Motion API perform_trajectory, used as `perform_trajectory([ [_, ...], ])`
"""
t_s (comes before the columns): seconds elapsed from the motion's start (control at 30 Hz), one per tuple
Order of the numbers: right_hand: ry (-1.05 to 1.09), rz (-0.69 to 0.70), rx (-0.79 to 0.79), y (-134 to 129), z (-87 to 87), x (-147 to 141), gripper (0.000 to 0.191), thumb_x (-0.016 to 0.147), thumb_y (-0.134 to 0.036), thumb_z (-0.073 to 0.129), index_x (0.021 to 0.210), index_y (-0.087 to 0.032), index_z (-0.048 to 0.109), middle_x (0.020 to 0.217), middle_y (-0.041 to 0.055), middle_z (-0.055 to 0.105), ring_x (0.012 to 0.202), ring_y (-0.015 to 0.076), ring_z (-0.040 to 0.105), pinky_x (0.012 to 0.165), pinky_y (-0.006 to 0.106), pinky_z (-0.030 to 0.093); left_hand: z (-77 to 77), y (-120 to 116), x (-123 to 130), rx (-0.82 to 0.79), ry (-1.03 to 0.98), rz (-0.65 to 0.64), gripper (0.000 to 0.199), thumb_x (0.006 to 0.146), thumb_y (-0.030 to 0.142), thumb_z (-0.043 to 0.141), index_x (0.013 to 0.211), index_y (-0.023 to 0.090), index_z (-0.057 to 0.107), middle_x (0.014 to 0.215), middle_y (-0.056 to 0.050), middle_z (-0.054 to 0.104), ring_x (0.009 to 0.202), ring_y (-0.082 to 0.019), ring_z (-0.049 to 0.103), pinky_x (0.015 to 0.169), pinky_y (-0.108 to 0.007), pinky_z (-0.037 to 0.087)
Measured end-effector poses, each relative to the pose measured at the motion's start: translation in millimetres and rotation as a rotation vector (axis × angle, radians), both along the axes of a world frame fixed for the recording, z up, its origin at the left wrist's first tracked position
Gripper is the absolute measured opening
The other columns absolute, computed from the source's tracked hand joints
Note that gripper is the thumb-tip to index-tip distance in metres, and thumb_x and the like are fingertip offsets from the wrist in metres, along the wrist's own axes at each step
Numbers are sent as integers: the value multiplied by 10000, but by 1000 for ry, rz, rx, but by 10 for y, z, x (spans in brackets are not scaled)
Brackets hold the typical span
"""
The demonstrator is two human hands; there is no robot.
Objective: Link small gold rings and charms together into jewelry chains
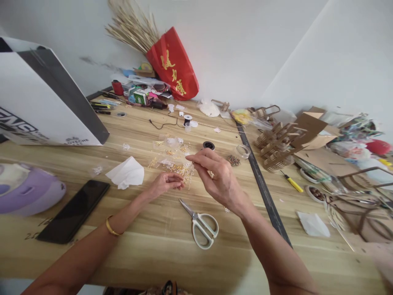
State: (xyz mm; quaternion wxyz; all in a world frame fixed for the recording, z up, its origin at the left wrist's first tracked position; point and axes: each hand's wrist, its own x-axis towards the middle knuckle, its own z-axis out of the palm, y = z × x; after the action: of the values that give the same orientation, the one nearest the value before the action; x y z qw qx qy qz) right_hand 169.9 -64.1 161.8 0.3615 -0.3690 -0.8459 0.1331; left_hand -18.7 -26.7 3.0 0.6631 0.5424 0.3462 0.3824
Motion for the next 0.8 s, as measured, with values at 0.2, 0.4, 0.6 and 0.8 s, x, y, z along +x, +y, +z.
perform_trajectory([
  [0.2,-39,19,46,-26,107,-12,229,883,-144,473,1040,-219,622,951,45,630,840,155,595,714,288,494,29,14,14,79,75,-127,160,698,262,673,781,126,658,768,-91,714,728,-184,660,725,-314,498],
  [0.4,-95,64,72,-66,150,-34,159,894,-147,454,952,-187,596,882,46,621,796,149,586,699,279,481,140,58,-39,144,104,-294,67,686,188,642,734,172,686,832,-76,726,788,-214,663,741,-328,490],
  [0.6,-151,144,75,-99,210,-81,167,884,-103,429,942,-174,569,906,55,611,810,146,581,714,282,477,176,23,-73,-38,-58,-269,254,742,153,547,955,162,686,992,-93,707,974,-214,625,829,-312,444],
  [0.8,-56,148,-11,-81,107,-70,166,846,-73,451,898,-167,577,902,48,615,834,147,583,724,281,480,122,-138,-109,-163,-252,-355,270,820,289,560,963,84,661,911,-144,709,896,-221,648,846,-333,429],
])
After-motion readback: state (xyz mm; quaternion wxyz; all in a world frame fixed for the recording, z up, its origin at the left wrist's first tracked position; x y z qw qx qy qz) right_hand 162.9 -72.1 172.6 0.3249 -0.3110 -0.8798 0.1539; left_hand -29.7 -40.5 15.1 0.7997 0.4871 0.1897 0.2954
